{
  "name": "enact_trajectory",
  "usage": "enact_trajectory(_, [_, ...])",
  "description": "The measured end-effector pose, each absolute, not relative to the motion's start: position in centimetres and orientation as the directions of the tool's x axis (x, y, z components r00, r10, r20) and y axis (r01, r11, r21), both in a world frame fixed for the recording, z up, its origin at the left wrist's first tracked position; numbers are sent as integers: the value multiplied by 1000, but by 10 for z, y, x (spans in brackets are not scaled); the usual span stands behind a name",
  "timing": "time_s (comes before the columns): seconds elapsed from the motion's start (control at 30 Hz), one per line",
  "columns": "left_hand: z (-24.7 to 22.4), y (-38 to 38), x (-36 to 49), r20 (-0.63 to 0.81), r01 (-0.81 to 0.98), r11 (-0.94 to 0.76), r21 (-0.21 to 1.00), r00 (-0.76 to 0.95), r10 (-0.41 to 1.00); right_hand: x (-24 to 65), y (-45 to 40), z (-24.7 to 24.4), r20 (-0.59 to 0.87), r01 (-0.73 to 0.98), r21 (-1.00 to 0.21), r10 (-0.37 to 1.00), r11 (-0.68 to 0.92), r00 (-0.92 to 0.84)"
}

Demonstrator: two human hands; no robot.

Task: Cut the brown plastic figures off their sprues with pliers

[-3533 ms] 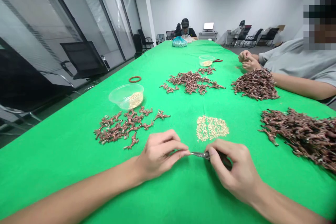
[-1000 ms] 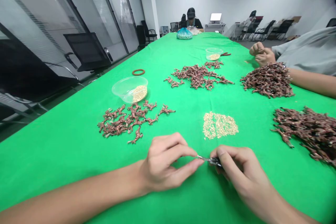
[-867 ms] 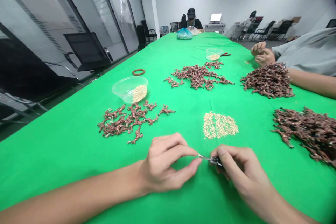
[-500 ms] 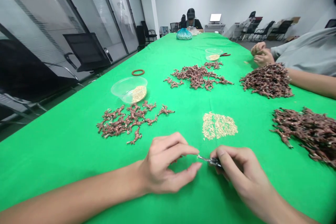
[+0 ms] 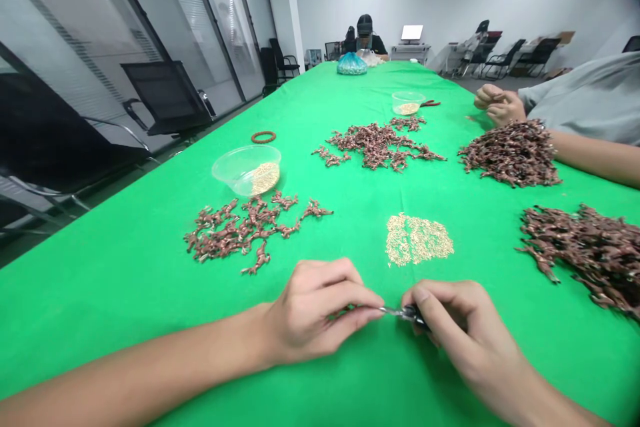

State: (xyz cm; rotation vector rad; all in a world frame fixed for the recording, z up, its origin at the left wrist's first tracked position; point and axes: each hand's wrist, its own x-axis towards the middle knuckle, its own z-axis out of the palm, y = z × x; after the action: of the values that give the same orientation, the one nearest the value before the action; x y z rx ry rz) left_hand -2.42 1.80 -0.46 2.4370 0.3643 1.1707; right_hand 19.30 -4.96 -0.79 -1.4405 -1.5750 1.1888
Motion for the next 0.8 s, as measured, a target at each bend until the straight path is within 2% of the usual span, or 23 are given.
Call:
enact_trajectory(0.17, [-3,16,-24,673,43,-872,487,618,406,195,-49,-9,-77,374,-927,985,-13,-156])
enact_trajectory(0.4, [0,12,-24,565,100,-746,659,589,578,195,-49,-10,-66,378,-926,989,-11,-135])
enact_trajectory(0.6, [-1,14,-24,601,50,-794,606,625,498,194,-48,-8,-67,393,-920,987,-4,-148])
enact_trajectory(0.8, [1,14,-24,616,54,-804,592,613,494,195,-48,-7,-97,368,-929,985,-39,-142])
